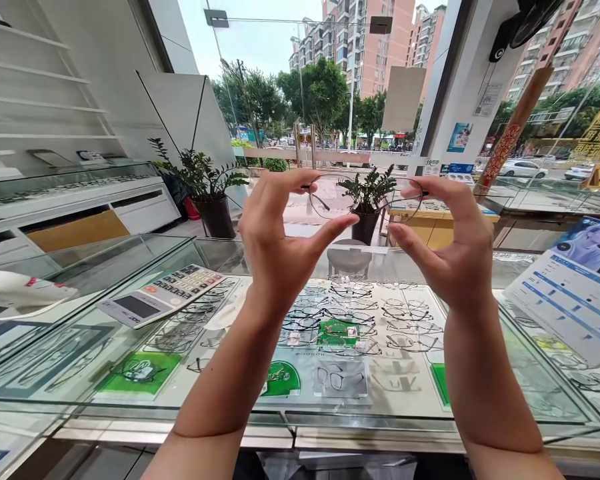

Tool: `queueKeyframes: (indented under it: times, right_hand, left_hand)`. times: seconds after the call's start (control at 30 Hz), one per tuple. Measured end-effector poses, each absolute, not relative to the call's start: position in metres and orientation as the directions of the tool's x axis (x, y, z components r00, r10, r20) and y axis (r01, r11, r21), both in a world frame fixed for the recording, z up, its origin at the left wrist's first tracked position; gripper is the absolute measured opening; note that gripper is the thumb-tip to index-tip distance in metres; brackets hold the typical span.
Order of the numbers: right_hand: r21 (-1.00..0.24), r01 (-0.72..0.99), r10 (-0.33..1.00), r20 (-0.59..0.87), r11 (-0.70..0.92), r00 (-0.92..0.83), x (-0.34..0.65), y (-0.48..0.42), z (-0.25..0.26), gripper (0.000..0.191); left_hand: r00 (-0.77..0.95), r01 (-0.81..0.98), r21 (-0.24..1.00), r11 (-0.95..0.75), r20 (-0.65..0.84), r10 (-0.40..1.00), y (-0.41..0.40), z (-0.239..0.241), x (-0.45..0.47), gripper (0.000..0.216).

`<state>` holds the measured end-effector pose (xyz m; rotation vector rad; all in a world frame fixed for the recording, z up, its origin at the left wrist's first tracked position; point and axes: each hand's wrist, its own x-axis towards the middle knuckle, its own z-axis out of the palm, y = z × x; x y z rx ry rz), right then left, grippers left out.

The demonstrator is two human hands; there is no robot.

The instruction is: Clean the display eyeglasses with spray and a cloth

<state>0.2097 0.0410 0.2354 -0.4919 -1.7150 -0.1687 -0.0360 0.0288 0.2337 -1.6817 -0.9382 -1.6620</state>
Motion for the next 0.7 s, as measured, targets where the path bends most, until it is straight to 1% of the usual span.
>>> queueKeyframes:
  times: [0.17, 0.37, 0.47, 0.6, 0.7]
  right_hand:
    - [-0.240, 0.396, 0.305, 0.946, 0.886, -0.110, 0.210, 0.048, 0.234, 0.045]
    - [-0.283, 0.347, 0.340, 0.934, 0.894, -0.112, 0.217, 0.060, 0.229, 0.043]
    - [-0.308, 0.342, 0.364, 0.925, 0.888, -0.111, 0.219, 0.063, 0.228, 0.043]
    - [-0.392, 0.413, 0.459, 0.885, 0.822, -0.075, 0.216, 0.060, 0.229, 0.045]
    - [-0.429, 0.422, 0.505, 0.859, 0.798, -0.081, 0.215, 0.058, 0.230, 0.048]
  left_hand:
    - [-0.026, 0.787, 0.096, -0.610, 0.992, 0.122, 0.039, 0.232, -0.035, 0.063]
    - [0.051, 0.732, 0.121, -0.671, 0.971, 0.232, 0.045, 0.235, -0.042, 0.058]
    - [0.062, 0.716, 0.148, -0.682, 0.960, 0.273, 0.047, 0.235, -0.043, 0.054]
    - [0.003, 0.668, 0.256, -0.698, 0.938, 0.347, 0.045, 0.234, -0.041, 0.055]
    - [-0.068, 0.627, 0.354, -0.694, 0.912, 0.405, 0.043, 0.234, -0.038, 0.057]
